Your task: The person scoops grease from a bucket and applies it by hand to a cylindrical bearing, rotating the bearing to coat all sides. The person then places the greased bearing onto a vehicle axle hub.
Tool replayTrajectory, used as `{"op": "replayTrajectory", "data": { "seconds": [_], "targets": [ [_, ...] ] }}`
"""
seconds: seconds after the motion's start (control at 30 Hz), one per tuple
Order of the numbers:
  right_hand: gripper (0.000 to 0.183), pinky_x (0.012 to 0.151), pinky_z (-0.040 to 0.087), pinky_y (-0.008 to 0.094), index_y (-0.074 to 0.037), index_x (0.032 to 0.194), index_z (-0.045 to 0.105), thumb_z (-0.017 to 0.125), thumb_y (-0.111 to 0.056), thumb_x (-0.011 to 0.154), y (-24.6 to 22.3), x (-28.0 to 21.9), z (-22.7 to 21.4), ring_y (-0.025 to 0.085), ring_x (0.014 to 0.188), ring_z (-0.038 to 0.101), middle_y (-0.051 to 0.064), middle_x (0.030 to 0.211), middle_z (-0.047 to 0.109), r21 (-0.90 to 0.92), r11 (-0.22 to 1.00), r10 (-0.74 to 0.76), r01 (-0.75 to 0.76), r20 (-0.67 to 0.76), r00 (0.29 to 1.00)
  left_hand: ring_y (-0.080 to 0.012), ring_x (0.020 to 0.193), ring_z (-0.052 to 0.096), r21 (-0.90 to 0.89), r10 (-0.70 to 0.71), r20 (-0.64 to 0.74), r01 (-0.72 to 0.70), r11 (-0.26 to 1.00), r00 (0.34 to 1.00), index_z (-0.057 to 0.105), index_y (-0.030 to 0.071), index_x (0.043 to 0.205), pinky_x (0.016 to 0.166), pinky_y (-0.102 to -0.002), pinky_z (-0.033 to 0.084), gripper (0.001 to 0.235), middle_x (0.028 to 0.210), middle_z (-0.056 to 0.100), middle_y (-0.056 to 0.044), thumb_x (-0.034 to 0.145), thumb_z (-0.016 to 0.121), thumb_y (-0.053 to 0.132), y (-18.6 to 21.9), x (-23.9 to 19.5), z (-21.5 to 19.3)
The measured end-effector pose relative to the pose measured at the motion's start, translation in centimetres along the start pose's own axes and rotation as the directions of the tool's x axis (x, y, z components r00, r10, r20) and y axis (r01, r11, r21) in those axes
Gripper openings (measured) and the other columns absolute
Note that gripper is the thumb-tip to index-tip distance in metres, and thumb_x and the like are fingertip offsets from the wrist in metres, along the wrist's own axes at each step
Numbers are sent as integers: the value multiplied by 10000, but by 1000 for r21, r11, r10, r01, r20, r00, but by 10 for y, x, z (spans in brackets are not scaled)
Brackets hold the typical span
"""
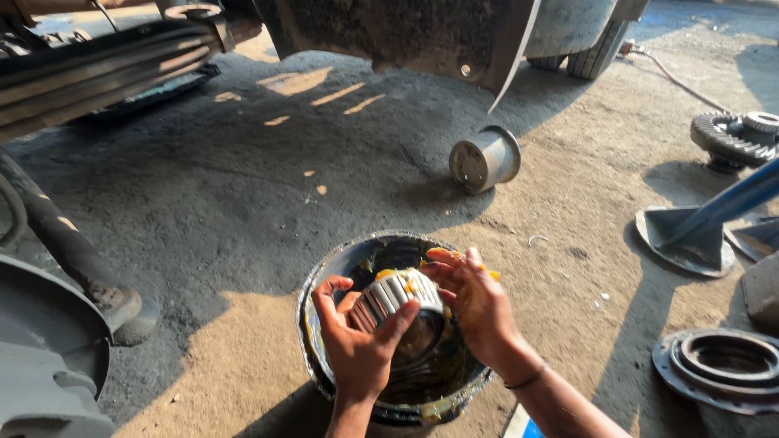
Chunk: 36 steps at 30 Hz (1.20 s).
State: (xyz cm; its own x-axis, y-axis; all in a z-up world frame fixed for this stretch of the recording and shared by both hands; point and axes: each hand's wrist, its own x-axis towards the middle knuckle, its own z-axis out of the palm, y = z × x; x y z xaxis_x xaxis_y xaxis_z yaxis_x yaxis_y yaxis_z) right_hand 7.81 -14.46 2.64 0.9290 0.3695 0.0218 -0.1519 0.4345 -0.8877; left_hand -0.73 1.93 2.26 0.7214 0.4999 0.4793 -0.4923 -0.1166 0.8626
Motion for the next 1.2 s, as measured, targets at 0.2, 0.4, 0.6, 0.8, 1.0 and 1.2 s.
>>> {"op": "replayTrajectory", "data": {
  "seconds": [0.2, 0.4, 0.6, 0.8, 1.0, 1.2],
  "targets": [
    [662, 1035, 480, 417, -72, 1356, 605, 374, -561, 975, 42, -13, 26, 202, 1182, 644, 84, 1243, 708, -96, 990, 61, -101, -355, 933, -275, 1003, 626, 161, 111, -109, -92, 983, 988, 395, 35, 1249, 814, -341, 597, 751, 1161, 503, -201, 762, 945, 190, -1, -2, 11],
    [669, 841, 573, 442, 23, 1175, 642, 394, -579, 1019, 32, 7, 28, 288, 942, 689, 199, 1058, 705, 108, 993, 69, -39, -290, 955, -230, 877, 765, -126, -99, -28, 95, 988, 995, 370, 55, 1223, 748, -301, 631, 750, 1036, 639, -187, 736, 914, 226, 6, -5, 14],
    [701, 803, 589, 360, 2, 1237, 670, 398, -603, 1012, 5, 8, 22, 215, 919, 688, 115, 991, 679, -13, 989, 146, -146, -7, 989, -221, 848, 789, -64, -204, 185, 219, 974, 961, 321, 90, 1310, 725, -301, 644, 912, 945, 727, -206, 661, 926, 302, 7, 3, 0],
    [574, 983, 523, 310, -4, 1337, 601, 467, -485, 1053, -25, -2, 30, 148, 1079, 634, 77, 1096, 685, -307, 895, -145, 325, 488, 861, -235, 878, 751, -178, -176, 327, 243, 953, 929, 249, 96, 1372, 779, -330, 620, 1129, 992, 689, -207, 561, 995, 345, 10, 6, -1],
    [510, 715, 486, 349, 40, 909, 599, 454, -407, 1106, -23, 2, 3, 221, 743, 545, 122, 843, 599, -818, 403, 1, 411, 449, 894, -227, 879, 739, 105, -63, 308, 32, 994, 949, 243, 86, 1410, 767, -317, 630, 1179, 1087, 615, -177, 535, 1004, 299, 14, 5, -4],
    [451, 815, 534, 279, -10, 1061, 711, 460, -383, 1094, 26, 23, -25, 151, 922, 619, 45, 1009, 609, -659, 695, -198, 290, 212, 957, -225, 836, 788, -158, -214, 207, 249, 956, 955, 229, 95, 1395, 744, -301, 638, 1079, 928, 736, -188, 616, 939, 321, 3, 5, 2]
  ]
}}
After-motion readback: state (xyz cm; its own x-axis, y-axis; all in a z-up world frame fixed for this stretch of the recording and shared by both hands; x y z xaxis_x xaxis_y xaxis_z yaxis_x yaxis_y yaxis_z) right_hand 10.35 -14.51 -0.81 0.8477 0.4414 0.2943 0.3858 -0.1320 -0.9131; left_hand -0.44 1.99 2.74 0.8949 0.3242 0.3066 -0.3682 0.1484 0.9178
